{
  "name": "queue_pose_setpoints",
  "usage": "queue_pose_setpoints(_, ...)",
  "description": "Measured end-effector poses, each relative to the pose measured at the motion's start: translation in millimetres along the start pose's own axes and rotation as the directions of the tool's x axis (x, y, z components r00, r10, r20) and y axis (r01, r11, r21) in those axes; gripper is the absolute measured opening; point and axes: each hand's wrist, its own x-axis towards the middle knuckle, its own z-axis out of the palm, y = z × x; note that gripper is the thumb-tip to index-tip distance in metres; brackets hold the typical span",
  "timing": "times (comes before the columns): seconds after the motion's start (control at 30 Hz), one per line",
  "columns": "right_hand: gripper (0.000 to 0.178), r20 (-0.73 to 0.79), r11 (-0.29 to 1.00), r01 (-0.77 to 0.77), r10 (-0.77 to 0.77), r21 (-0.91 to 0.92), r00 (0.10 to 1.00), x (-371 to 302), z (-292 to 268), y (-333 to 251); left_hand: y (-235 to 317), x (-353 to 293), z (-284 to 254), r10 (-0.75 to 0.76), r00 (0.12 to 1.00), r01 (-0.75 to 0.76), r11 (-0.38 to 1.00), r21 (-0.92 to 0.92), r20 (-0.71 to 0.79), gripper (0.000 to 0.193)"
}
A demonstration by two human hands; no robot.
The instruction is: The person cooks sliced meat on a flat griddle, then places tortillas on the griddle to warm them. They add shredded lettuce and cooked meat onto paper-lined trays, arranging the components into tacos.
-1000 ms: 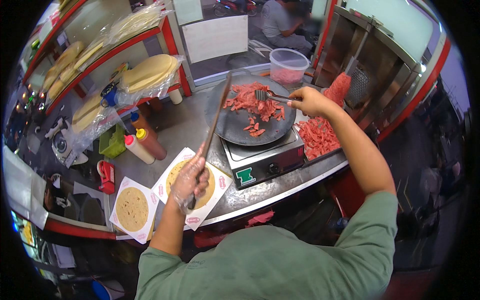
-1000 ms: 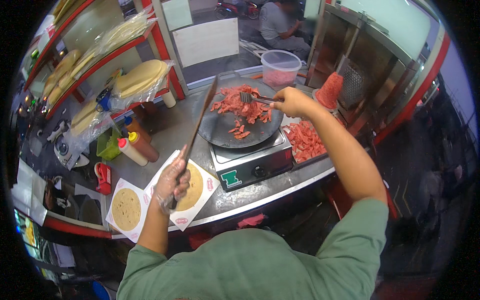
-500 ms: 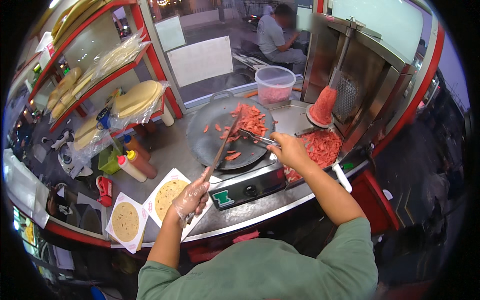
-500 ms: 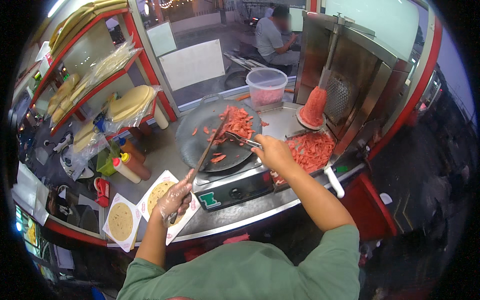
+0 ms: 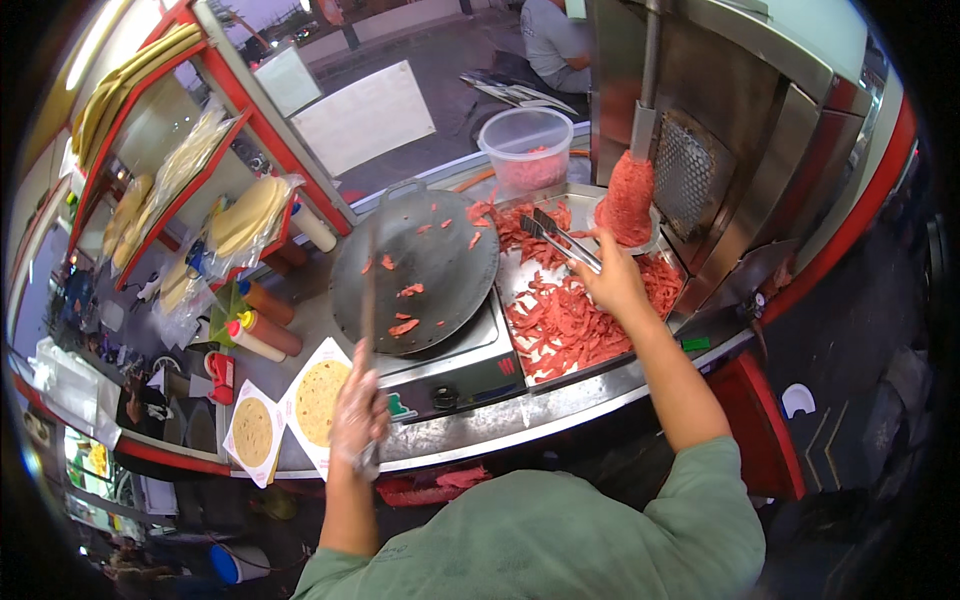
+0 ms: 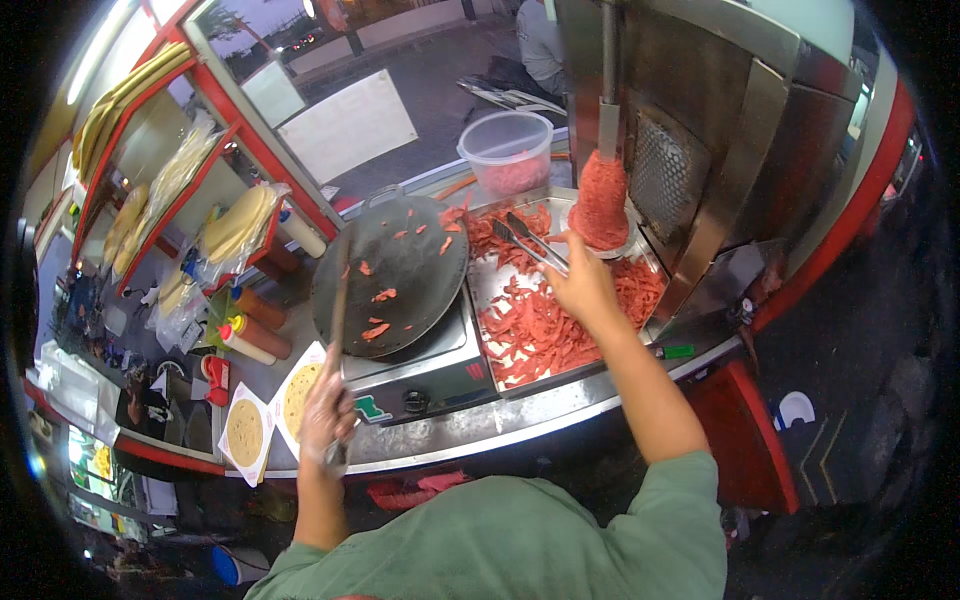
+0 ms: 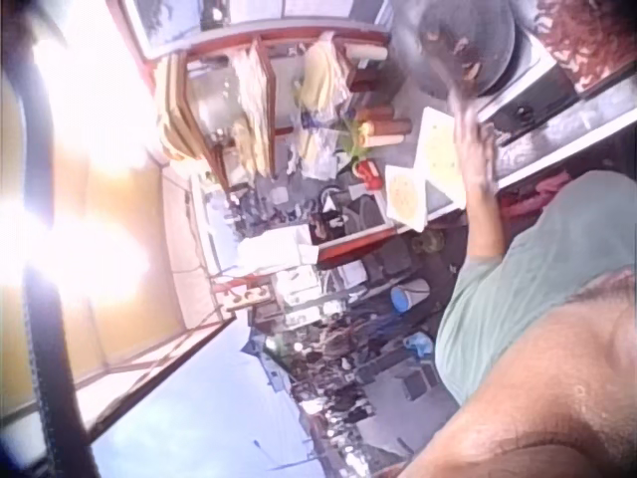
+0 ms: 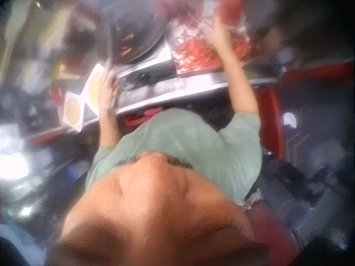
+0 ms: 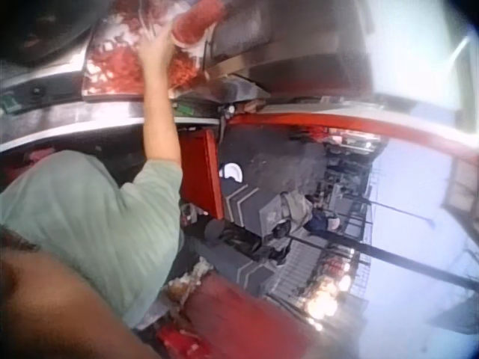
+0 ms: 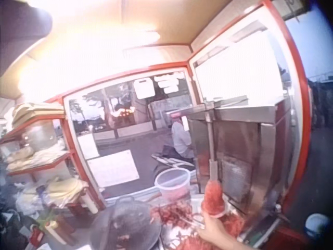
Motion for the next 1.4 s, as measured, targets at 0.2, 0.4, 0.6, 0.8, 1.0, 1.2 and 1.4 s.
queue_pose_setpoints(0.2,0.037,0.4,0.977,0.182,-0.211,0.108,0.892,-71.5,3.1,-140.1,-32.8,-93.2,-54.2,-0.122,0.965,0.115,0.992,-0.046,-0.232,0.064)
queue_pose_setpoints(0.4,0.035,0.458,0.99,0.143,-0.122,-0.01,0.88,-4.1,40.1,-134.8,-62.6,-101.8,-2.6,-0.179,0.983,0.184,0.971,-0.151,0.05,0.069)
queue_pose_setpoints(0.6,0.043,0.666,0.878,-0.405,0.143,0.257,0.732,172.5,105.8,-128.6,-15.0,-56.1,-1.8,-0.14,0.99,0.14,0.92,-0.366,0.026,0.06)
queue_pose_setpoints(0.8,0.022,0.736,0.93,0.081,0.228,-0.358,0.637,197.7,73.1,-170.5,1.5,-36.7,-71.7,-0.134,0.991,0.135,0.991,-0.028,0.026,0.064)
queue_pose_setpoints(1.0,0.043,0.399,0.978,0.041,0.046,-0.206,0.916,110.9,26.6,-125.8,-32.7,-26.9,-50.2,-0.175,0.935,0.223,0.967,-0.126,0.308,0.063)
queue_pose_setpoints(1.2,0.037,0.36,0.982,0.165,-0.123,-0.089,0.925,-93.3,47.2,-215.5,-9.1,4.2,-101.7,-0.066,0.991,0.072,0.996,-0.053,0.115,0.061)
queue_pose_setpoints(1.4,0.03,0.35,0.936,0.262,-0.17,-0.233,0.921,-64.8,80.7,-209.9,14.6,13.6,-119.5,-0.184,0.966,0.156,0.975,0.161,0.18,0.065)
